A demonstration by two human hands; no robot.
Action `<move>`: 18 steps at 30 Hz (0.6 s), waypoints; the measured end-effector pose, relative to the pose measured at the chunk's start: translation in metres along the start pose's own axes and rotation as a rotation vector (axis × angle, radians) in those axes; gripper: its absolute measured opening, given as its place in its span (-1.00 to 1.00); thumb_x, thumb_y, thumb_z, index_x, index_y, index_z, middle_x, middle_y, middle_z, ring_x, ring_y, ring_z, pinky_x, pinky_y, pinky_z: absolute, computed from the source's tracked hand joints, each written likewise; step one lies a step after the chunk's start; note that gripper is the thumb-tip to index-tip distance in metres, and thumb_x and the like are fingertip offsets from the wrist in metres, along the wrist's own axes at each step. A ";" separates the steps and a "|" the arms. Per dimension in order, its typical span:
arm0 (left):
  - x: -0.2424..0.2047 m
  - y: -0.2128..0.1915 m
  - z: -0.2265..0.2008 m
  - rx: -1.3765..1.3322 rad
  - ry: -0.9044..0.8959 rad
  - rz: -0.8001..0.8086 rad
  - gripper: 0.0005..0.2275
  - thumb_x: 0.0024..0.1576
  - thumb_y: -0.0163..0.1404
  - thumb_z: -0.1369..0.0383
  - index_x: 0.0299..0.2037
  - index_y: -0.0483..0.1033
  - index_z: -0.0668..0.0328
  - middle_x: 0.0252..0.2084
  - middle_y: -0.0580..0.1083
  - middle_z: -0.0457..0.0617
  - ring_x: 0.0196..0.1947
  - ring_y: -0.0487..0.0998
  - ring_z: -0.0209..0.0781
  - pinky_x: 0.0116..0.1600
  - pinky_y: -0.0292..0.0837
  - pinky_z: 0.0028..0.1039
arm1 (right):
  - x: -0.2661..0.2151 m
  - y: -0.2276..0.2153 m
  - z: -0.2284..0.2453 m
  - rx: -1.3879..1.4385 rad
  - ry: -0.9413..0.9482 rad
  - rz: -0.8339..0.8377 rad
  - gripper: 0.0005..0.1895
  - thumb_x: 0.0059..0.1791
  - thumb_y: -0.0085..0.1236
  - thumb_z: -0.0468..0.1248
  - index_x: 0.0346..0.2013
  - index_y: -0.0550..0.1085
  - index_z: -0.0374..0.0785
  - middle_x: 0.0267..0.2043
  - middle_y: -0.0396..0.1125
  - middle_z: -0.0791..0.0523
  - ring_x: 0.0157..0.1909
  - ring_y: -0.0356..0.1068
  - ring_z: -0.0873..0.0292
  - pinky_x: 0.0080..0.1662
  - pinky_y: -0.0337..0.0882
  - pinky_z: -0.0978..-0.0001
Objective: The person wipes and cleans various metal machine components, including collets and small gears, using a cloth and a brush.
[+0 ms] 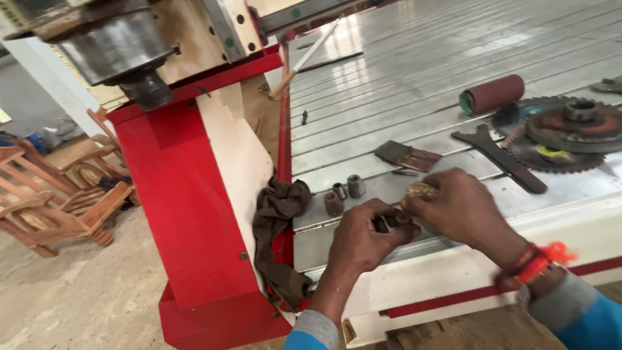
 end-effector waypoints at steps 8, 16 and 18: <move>-0.001 -0.002 0.000 0.018 -0.099 0.001 -0.69 -0.12 0.32 0.11 -0.27 0.71 0.11 -0.37 0.64 -0.12 -0.42 0.60 -0.28 -0.28 0.50 -0.41 | -0.002 0.003 -0.001 -0.025 -0.001 0.000 -0.51 -0.17 0.32 0.08 -0.25 0.66 -0.30 -0.39 0.52 -0.14 -0.24 0.57 -0.16 -0.11 0.51 0.05; -0.002 -0.002 0.004 0.026 -0.107 0.010 -0.66 -0.13 0.33 0.10 -0.24 0.70 0.10 -0.37 0.64 -0.07 -0.38 0.63 -0.24 -0.24 0.52 -0.41 | -0.007 0.000 -0.004 -0.058 0.065 -0.007 -0.53 -0.20 0.32 0.05 -0.26 0.66 -0.28 -0.35 0.54 -0.13 -0.22 0.58 -0.15 -0.10 0.52 0.02; 0.001 -0.002 0.005 0.037 -0.127 0.010 -0.65 -0.13 0.32 0.09 -0.22 0.70 0.09 -0.36 0.66 -0.01 -0.37 0.65 -0.21 -0.23 0.54 -0.40 | -0.004 -0.002 0.005 -0.007 0.025 -0.014 -0.54 -0.19 0.31 0.04 -0.18 0.66 -0.20 -0.32 0.54 -0.11 -0.20 0.58 -0.13 -0.09 0.52 0.05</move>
Point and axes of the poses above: each hand's wrist, its own x-axis towards the middle knuckle, its own y-axis out of the palm, z = x × y, the point moved 5 cm from there along x, towards the middle knuckle
